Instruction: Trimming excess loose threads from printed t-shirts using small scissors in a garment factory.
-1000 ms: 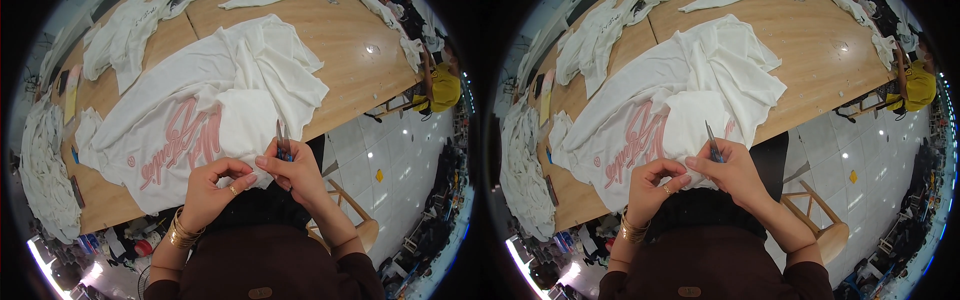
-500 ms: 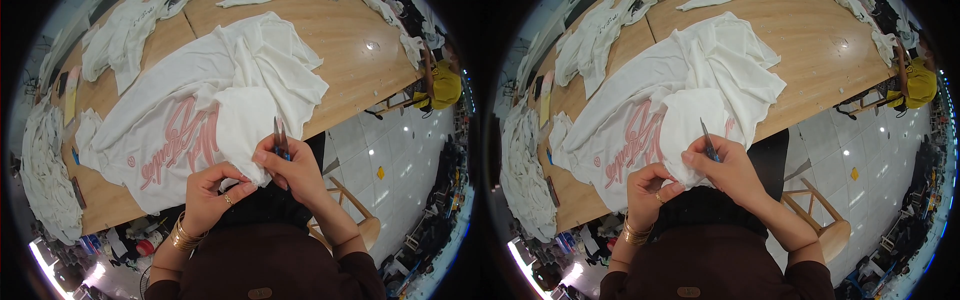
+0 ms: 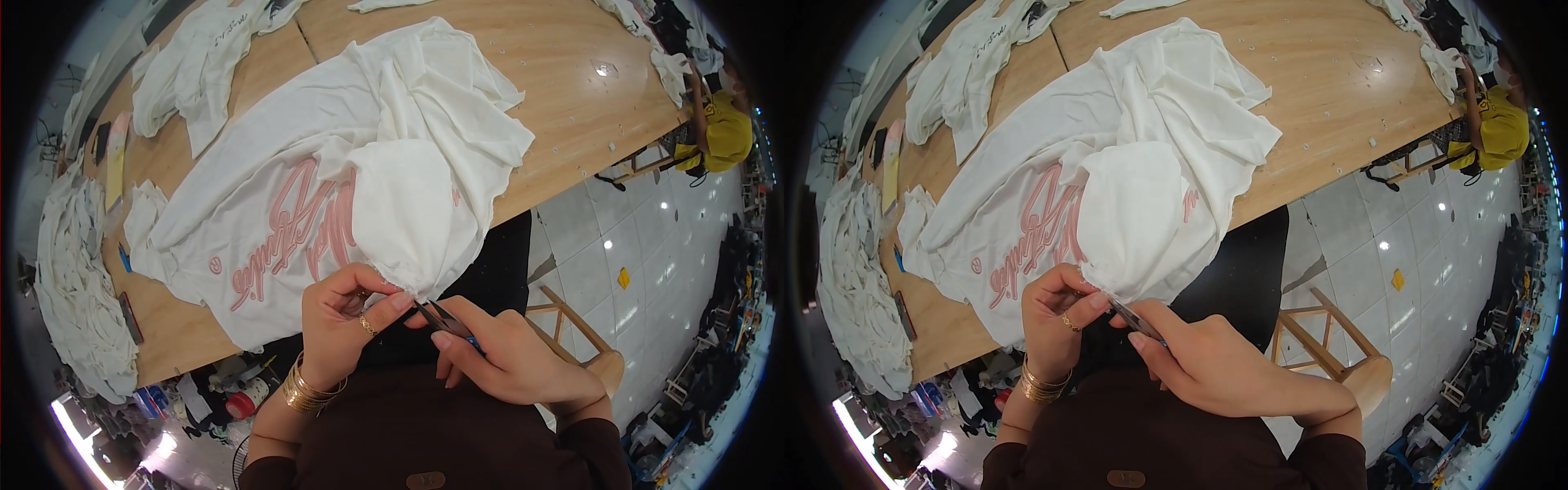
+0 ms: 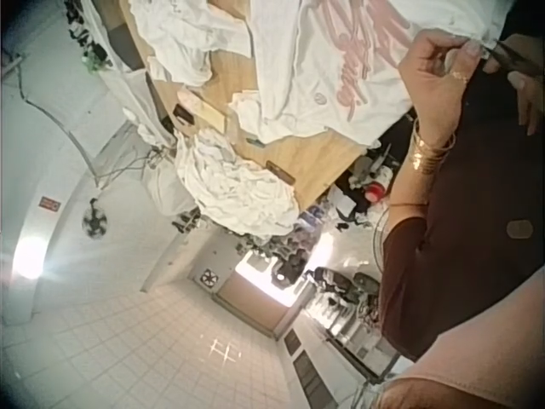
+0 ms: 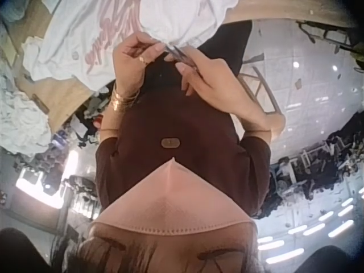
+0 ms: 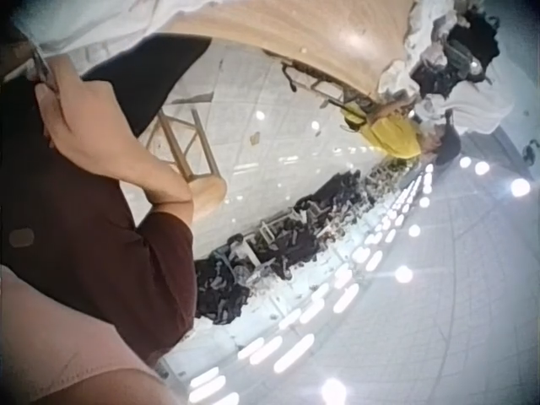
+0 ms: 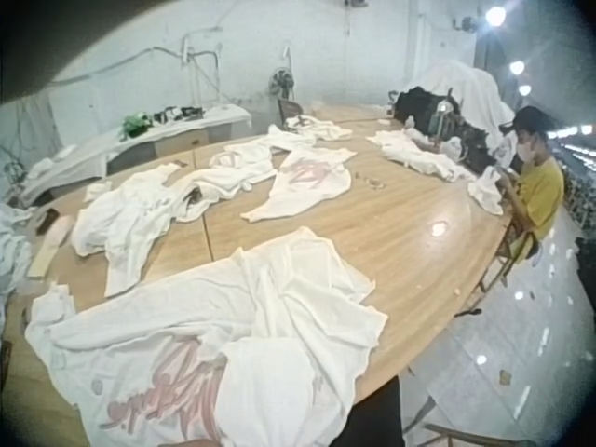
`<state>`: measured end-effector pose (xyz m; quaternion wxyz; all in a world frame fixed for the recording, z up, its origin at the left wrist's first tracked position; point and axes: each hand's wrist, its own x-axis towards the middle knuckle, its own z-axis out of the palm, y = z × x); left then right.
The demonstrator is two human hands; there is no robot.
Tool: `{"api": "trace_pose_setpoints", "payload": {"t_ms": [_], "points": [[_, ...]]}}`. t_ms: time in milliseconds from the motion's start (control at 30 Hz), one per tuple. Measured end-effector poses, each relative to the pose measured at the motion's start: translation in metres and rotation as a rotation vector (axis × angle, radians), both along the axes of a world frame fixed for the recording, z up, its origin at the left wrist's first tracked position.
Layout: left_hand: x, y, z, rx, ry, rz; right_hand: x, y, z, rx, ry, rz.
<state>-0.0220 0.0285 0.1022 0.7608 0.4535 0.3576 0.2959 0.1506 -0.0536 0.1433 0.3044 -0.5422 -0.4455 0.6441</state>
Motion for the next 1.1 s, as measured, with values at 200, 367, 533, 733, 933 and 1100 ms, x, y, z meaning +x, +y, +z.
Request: {"api": "trace_pose_setpoints", "payload": {"t_ms": [200, 367, 533, 733, 933, 1100], "points": [[0.001, -0.003, -0.003, -0.037, -0.063, 0.008, -0.001, 0.000, -0.001, -0.006, -0.064, 0.004], [0.002, -0.005, -0.004, 0.032, -0.023, 0.011, -0.002, -0.002, -0.003, -0.008, -0.013, -0.034], [0.004, -0.008, -0.005, 0.049, -0.005, 0.034, -0.001, -0.004, -0.006, 0.061, -0.076, -0.030], [0.006, -0.014, -0.012, 0.140, -0.007, 0.076, 0.001, -0.003, -0.004, 0.101, -0.140, -0.022], [0.008, -0.019, -0.019, 0.188, -0.060, 0.133, -0.004, -0.003, -0.006, 0.116, -0.193, -0.044], [0.011, -0.016, -0.017, 0.135, -0.112, 0.148, -0.009, -0.005, -0.016, 0.153, -0.178, -0.117]]}}
